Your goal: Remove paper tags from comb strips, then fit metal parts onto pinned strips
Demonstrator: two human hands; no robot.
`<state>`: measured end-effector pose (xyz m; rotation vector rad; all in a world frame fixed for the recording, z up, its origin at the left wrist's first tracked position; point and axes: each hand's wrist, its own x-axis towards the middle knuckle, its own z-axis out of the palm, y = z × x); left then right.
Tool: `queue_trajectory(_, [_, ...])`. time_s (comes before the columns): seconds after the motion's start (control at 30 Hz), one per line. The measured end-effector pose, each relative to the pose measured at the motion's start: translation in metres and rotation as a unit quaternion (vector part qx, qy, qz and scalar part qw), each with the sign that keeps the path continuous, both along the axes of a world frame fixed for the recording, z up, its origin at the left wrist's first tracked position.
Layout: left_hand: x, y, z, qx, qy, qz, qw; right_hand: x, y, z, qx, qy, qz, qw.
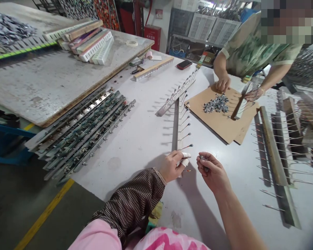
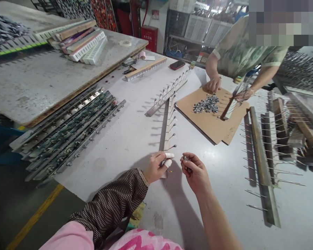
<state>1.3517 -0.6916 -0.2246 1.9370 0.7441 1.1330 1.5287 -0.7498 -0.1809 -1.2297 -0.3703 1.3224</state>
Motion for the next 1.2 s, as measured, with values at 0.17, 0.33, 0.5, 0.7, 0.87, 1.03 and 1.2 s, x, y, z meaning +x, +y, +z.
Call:
queue_trajectory(0.17, [0.002, 0.002, -0.004, 0.012, 0.029, 0.008, 0.999, -0.014, -0.002, 0.01, 0.018, -0.03, 0.022, 0.999])
queue_trajectory(0.33, [0.002, 0.001, -0.008, 0.023, 0.045, 0.017, 0.999, -0.026, -0.003, 0.01, 0.046, -0.104, -0.004, 0.993])
queue_trajectory(0.5, [0.003, 0.001, -0.011, 0.023, 0.049, 0.021, 0.998, -0.034, -0.003, 0.0, 0.075, -0.179, -0.033, 0.98])
queue_trajectory(0.7, [0.003, 0.001, -0.01, 0.02, 0.05, 0.024, 0.998, -0.042, -0.001, 0.001, 0.091, -0.169, -0.057, 0.98])
queue_trajectory(0.87, [0.003, 0.001, -0.007, 0.026, 0.043, 0.027, 0.998, -0.045, 0.0, 0.002, 0.108, -0.169, -0.071, 0.977])
queue_trajectory(1.03, [0.002, 0.001, -0.007, 0.024, 0.056, 0.027, 0.998, -0.045, -0.004, -0.009, 0.113, -0.21, -0.055, 0.969])
queue_trajectory(1.2, [0.002, 0.002, -0.01, 0.02, 0.039, 0.028, 0.999, -0.044, -0.005, -0.01, 0.097, -0.204, -0.036, 0.973])
